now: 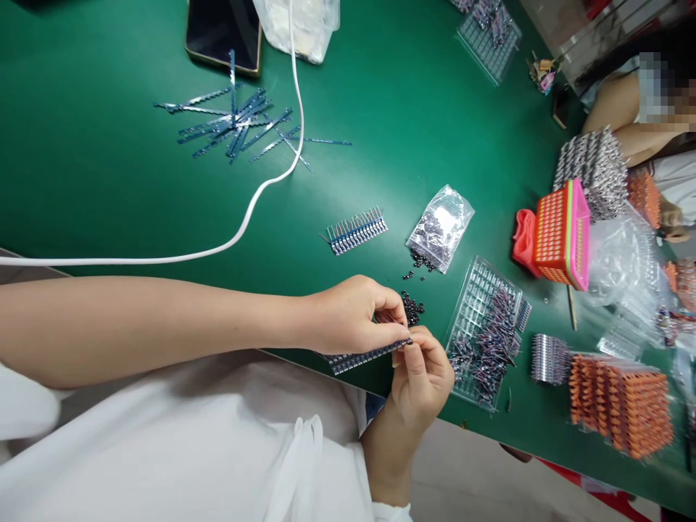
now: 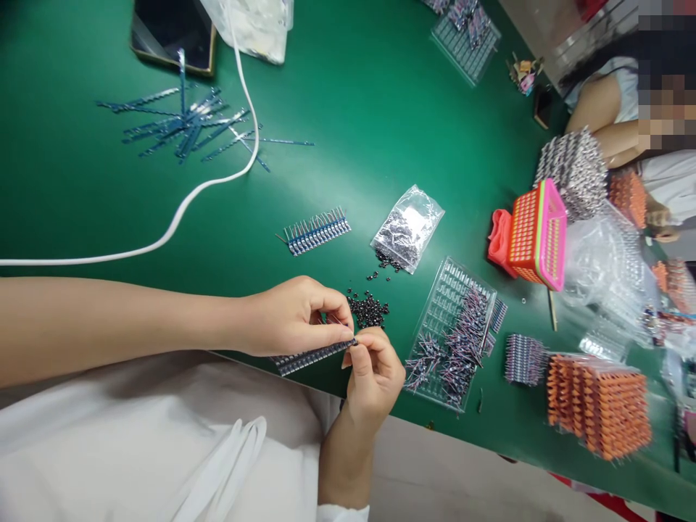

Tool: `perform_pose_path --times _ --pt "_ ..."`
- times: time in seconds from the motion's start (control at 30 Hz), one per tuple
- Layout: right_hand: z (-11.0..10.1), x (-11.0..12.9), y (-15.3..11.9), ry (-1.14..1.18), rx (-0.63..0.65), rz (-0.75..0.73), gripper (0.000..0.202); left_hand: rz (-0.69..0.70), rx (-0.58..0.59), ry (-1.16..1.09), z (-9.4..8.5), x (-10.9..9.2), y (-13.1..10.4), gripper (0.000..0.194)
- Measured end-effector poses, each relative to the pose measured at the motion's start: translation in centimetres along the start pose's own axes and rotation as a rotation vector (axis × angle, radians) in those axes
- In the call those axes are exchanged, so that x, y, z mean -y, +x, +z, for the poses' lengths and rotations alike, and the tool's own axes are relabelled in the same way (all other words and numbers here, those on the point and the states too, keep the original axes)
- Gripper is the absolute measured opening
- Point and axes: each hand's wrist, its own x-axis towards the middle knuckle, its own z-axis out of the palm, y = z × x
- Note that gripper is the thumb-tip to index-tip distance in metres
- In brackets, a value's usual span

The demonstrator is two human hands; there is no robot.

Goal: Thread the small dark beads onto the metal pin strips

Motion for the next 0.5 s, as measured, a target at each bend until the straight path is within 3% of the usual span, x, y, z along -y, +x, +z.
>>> perform_pose_path --times 0.5 --pt "0.05 0.00 -0.13 0.003 -0.020 0.047 0.006 -0.013 0.020 0.012 0.05 -0.14 -0.13 0.018"
